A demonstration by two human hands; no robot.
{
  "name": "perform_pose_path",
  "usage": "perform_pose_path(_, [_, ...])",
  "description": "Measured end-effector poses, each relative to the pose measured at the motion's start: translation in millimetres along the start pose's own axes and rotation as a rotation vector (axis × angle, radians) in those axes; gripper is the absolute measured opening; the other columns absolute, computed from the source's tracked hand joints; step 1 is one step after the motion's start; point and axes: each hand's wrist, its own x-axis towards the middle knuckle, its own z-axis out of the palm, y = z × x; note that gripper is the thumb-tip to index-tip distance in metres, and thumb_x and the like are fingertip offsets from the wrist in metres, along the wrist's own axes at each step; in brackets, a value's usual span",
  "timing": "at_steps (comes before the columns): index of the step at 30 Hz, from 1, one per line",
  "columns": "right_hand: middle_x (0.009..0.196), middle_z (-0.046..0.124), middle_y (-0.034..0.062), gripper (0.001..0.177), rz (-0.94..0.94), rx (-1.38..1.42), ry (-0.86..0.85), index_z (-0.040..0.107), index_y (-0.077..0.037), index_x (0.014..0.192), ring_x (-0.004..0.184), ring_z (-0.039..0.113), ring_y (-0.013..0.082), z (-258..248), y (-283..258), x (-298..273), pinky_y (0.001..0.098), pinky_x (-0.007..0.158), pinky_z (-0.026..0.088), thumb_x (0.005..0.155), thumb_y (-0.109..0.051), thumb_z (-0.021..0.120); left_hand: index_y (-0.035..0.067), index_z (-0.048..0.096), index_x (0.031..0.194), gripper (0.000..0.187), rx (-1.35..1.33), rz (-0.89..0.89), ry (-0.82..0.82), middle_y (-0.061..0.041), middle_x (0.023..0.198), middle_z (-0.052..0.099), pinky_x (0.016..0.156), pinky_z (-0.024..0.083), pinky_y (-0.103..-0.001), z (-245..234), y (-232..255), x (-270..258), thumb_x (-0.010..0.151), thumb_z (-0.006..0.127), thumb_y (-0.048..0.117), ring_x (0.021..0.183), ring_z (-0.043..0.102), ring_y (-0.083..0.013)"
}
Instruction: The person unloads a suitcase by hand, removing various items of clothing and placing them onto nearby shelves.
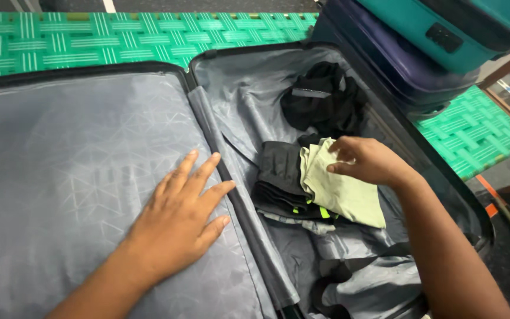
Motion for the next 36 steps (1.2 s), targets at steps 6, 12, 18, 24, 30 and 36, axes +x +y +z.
perform_pose_path(6, [0.157, 0.029, 0.0193, 0.117, -0.105, 0.011, -0.110, 0.024, -0.020, 0.158, 0.144, 0.036, 0.0368, 22, 11, 1, 0.0444, 0.113, 0.036, 0.064, -0.044, 0.091, 0.012, 0.062, 0.131, 0.054, 0.023, -0.011, -0.025, -0.019, 0.154, 0.038, 0.110, 0.030, -0.057, 2, -1, -3, 0.083, 0.068, 0.036, 0.144, 0.029, -0.0443])
perform_pose_path(12, [0.168, 0.004, 0.0172, 0.137, -0.003, -0.165, -0.334, 0.004, -0.035, 0.164, 0.153, 0.022, 0.0347, 30, -8, -3, 0.0412, 0.121, 0.032, 0.061, -0.036, 0.094, 0.012, 0.061, 0.132, 0.055, 0.025, -0.020, -0.027, -0.018, 0.154, 0.038, 0.109, 0.030, -0.057, 0, 1, -1, 0.083, 0.068, 0.036, 0.143, 0.029, -0.0437])
perform_pose_path(18, [0.170, 0.012, 0.0163, 0.118, -0.072, -0.117, -0.325, 0.010, -0.036, 0.162, 0.154, 0.027, 0.0350, 37, 15, 9, 0.0422, 0.121, 0.034, 0.069, -0.023, 0.082, 0.011, 0.061, 0.132, 0.054, 0.017, -0.012, -0.014, -0.018, 0.154, 0.039, 0.110, 0.029, -0.056, 2, -1, -2, 0.084, 0.068, 0.036, 0.143, 0.029, -0.0438])
perform_pose_path(24, [0.166, 0.008, 0.0183, 0.129, -0.038, -0.149, -0.308, 0.002, -0.031, 0.165, 0.151, 0.024, 0.0372, 46, 9, 5, 0.0428, 0.119, 0.031, 0.070, -0.039, 0.088, 0.011, 0.058, 0.135, 0.057, 0.020, 0.010, -0.009, -0.019, 0.154, 0.039, 0.112, 0.029, -0.056, 2, -2, -3, 0.085, 0.067, 0.036, 0.144, 0.030, -0.0423])
perform_pose_path(30, [0.143, 0.049, 0.0206, 0.057, -0.041, -0.160, -0.171, 0.052, -0.013, 0.136, 0.118, 0.063, 0.0386, 29, 13, 3, 0.0452, 0.101, 0.048, 0.091, -0.045, 0.066, 0.011, 0.055, 0.138, 0.060, 0.022, 0.024, 0.001, -0.019, 0.154, 0.041, 0.112, 0.029, -0.055, 1, -1, -2, 0.085, 0.067, 0.036, 0.144, 0.032, -0.0413])
perform_pose_path(36, [0.087, 0.076, 0.0143, 0.037, 0.104, 0.124, 0.126, 0.075, -0.003, 0.102, 0.081, 0.072, 0.0267, 2, 22, -8, 0.0407, 0.077, 0.057, 0.099, -0.037, 0.061, 0.009, 0.053, 0.141, 0.063, -0.104, 0.026, 0.021, -0.018, 0.155, 0.042, 0.114, 0.028, -0.054, -4, 0, -2, 0.085, 0.069, 0.033, 0.147, 0.031, -0.0411])
